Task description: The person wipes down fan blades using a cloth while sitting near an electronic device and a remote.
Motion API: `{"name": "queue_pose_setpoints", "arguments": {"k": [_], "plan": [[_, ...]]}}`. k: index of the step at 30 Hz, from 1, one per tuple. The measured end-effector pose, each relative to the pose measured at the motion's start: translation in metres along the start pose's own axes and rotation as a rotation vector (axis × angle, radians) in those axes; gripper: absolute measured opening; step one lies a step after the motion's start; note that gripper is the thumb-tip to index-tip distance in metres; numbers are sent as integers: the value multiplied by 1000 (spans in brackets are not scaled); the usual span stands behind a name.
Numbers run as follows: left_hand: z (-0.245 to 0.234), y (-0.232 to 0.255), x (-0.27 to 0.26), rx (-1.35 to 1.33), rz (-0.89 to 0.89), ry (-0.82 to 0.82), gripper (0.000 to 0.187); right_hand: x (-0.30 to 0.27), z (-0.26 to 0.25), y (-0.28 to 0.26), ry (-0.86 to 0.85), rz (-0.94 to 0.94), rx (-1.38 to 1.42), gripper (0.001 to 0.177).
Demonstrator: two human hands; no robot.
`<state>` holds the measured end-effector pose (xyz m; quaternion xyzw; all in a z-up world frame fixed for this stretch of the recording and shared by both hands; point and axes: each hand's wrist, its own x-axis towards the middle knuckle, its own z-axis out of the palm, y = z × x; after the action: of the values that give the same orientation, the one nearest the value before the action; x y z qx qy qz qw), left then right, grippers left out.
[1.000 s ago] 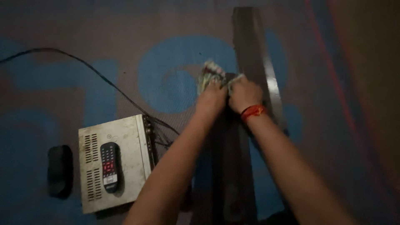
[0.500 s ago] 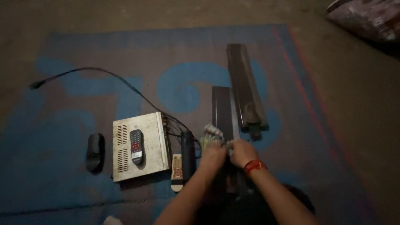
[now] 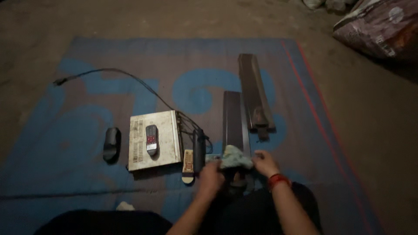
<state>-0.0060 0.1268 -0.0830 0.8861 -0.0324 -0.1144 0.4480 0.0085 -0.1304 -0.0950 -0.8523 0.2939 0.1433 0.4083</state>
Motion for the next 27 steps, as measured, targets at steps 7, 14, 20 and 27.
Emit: {"name": "queue_pose_setpoints", "arguments": {"k": [7,14,20,27], "plan": [[-22,-29,-33,-336,-205,207,50,5,13,-3,-192,145,-36,53],[-17,24,-25,92,-35,-20,57,-10,6,-26,-104,145,-158,55],[21,25,11,581,215,-297,62,-25,-2,-48,-90,158,-263,54],[-2,19,-34,569,206,-411,45,-17,-4,-45,-125,107,-328,52]]}}
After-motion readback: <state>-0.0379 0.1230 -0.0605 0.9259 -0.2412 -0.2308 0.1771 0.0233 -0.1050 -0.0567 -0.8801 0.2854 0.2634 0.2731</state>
